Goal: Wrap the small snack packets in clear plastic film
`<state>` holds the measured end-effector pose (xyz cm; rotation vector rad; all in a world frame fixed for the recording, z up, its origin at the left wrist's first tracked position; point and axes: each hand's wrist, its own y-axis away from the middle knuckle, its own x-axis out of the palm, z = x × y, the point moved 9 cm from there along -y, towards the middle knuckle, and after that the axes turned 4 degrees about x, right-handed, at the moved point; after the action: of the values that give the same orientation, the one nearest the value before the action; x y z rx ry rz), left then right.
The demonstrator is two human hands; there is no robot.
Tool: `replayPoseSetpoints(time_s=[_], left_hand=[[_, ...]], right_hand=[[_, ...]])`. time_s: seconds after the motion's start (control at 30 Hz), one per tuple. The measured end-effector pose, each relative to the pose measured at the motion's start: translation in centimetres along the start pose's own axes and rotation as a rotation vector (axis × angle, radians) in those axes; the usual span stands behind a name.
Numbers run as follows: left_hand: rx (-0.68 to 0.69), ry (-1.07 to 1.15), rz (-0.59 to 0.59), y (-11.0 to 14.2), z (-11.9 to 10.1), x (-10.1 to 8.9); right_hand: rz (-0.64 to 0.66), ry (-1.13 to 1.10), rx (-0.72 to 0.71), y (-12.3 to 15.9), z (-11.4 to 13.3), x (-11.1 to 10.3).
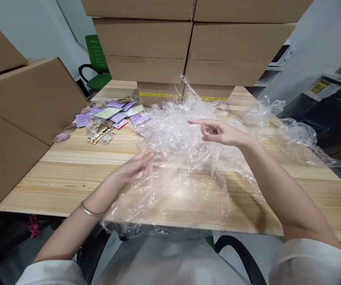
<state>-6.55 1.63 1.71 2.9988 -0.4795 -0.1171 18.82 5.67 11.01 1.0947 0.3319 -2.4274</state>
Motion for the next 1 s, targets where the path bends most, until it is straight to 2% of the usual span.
replayPoseSetpoints(time_s=[0.07,0.1,0.17,0.2,0.23,0.33,0.37,0.43,0.5,0.6,0.7,0.8,1.0], left_hand=[[-0.038,-0.001,0.093,-0.1,1.3,1.3],[-0.028,-0.032,0.080,-0.1,1.8,1.2],[0.060,-0.158,-0.083,0.3,2.0,-0.7],[0.099,-0.251,-0.149,0.7,1.9,-1.8],[0.119,-0.366,-0.189,1.1,1.7,-2.7],[0.102,-0.805,-0.278,1.4,0.5,-6.2],[0.096,-0.951,-0.347,1.0,-0.4,-7.9],[0.125,-1.177,-0.538,-0.5,-2.7,-11.8],[0.176,-1.275,-0.636,-3.5,-4.4,-15.1],[0.127,-1.340,-0.570,-9.7,-4.3,-18.8],[-0.027,-1.394,-0.509,-14.4,-2.9,-21.0],[-0.128,-1.410,-0.504,-16.4,-1.9,-21.3],[-0.044,-1.380,-0.518,-16.3,-3.1,-19.0]], right_hand=[[-0.175,0.229,0.008,-1.1,0.9,-0.5],[-0.310,0.335,0.013,-1.1,1.6,-0.6],[-0.566,0.472,-0.002,0.2,3.3,0.7],[-0.640,0.496,-0.024,1.2,4.1,2.4],[-0.638,0.505,-0.073,2.1,4.6,4.8],[-0.374,0.471,-0.127,3.9,3.8,13.1],[-0.282,0.475,-0.121,4.4,3.0,15.3],[-0.159,0.487,-0.090,5.1,1.2,18.1],[-0.106,0.490,-0.065,5.3,-0.1,18.9],[-0.084,0.484,-0.052,5.1,-0.8,18.6],[-0.088,0.486,-0.056,4.8,-0.6,18.4],[-0.106,0.490,-0.071,4.8,-0.2,18.3],[-0.086,0.495,-0.078,4.7,-0.2,18.2]])
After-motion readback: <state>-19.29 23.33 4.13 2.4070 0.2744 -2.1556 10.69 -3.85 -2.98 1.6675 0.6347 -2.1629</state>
